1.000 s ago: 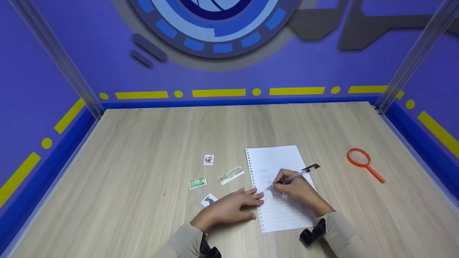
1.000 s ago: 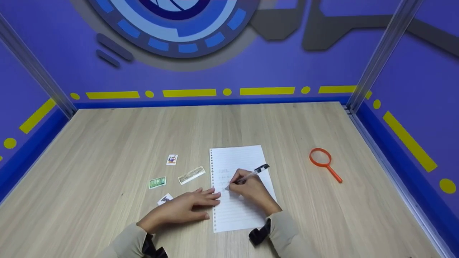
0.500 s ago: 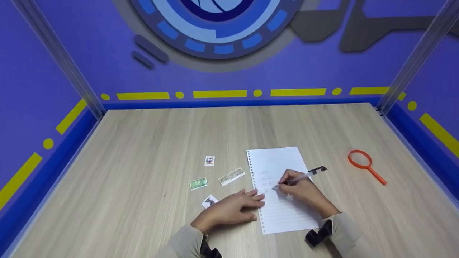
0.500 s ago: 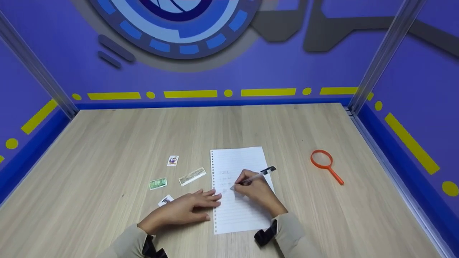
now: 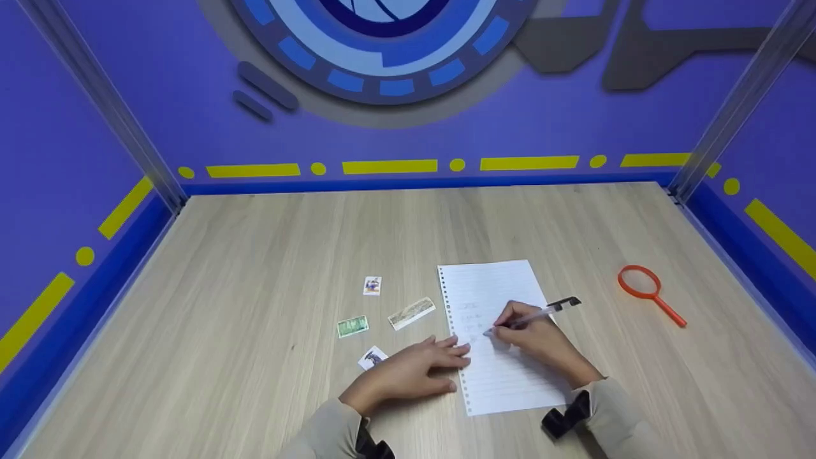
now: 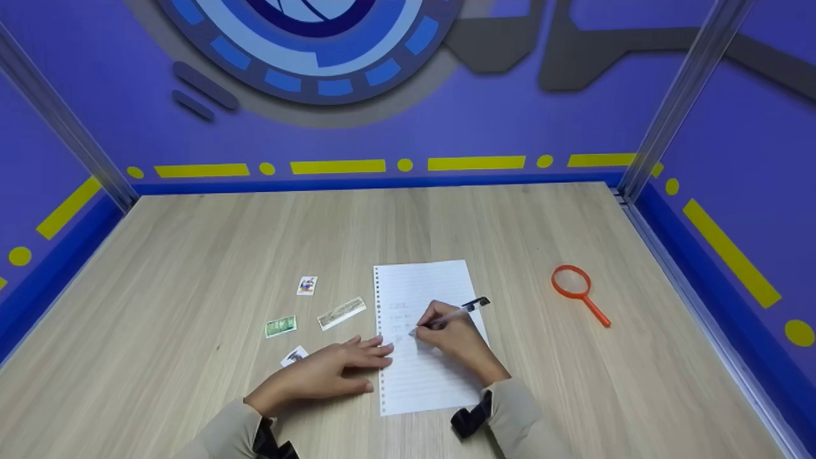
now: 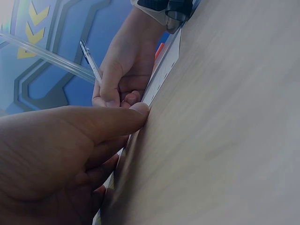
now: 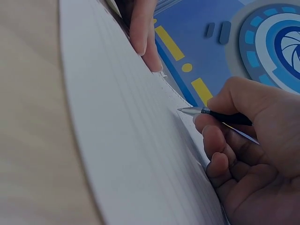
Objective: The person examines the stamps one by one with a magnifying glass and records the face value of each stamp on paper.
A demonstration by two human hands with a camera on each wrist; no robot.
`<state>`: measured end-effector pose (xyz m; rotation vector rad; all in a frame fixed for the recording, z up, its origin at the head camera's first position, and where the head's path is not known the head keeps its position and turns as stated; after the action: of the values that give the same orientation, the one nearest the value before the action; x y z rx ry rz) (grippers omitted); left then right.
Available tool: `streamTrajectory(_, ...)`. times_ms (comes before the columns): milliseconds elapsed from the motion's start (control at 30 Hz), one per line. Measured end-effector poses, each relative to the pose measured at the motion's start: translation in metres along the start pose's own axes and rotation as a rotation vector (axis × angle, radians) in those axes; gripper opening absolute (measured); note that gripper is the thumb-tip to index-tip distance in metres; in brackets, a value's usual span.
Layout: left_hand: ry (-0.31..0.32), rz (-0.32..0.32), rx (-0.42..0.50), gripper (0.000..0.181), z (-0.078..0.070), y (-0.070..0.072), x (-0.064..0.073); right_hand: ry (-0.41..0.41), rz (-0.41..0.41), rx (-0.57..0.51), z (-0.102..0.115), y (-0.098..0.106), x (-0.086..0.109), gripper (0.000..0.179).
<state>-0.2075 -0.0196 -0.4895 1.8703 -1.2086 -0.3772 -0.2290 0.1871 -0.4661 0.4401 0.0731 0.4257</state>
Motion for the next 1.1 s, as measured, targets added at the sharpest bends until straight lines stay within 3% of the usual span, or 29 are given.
streamTrajectory(200, -0.005, 0.006, 0.002, 0.046, 0.0, 0.0, -0.001, -0.015, -0.022, 0.031, -0.029, 0.001, -0.007, 0.006)
streamTrajectory(300, -0.008, 0.008, 0.002, 0.046, 0.0, 0.0, -0.001, -0.014, -0.027, 0.033, -0.032, 0.002, -0.008, 0.007)
streamTrajectory(667, -0.007, 0.01, 0.006, 0.046, 0.0, 0.001, -0.002, -0.005, -0.015, 0.029, 0.008, -0.001, 0.002, 0.005)
streamTrajectory(1100, -0.004, 0.016, 0.007, 0.046, -0.002, 0.001, 0.0, 0.0, 0.009, 0.036, 0.007, -0.001, 0.002, 0.005)
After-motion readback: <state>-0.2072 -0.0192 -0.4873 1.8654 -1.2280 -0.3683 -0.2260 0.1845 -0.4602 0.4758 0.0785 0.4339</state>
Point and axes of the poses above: each hand's wrist, its own x-axis away from the middle knuckle, its own y-axis out of the back of the hand, z = x × y, the point moved 4 cm from there along -x, towards the middle knuckle, and after that the axes turned 10 degrees about z, right-handed, at the moved point
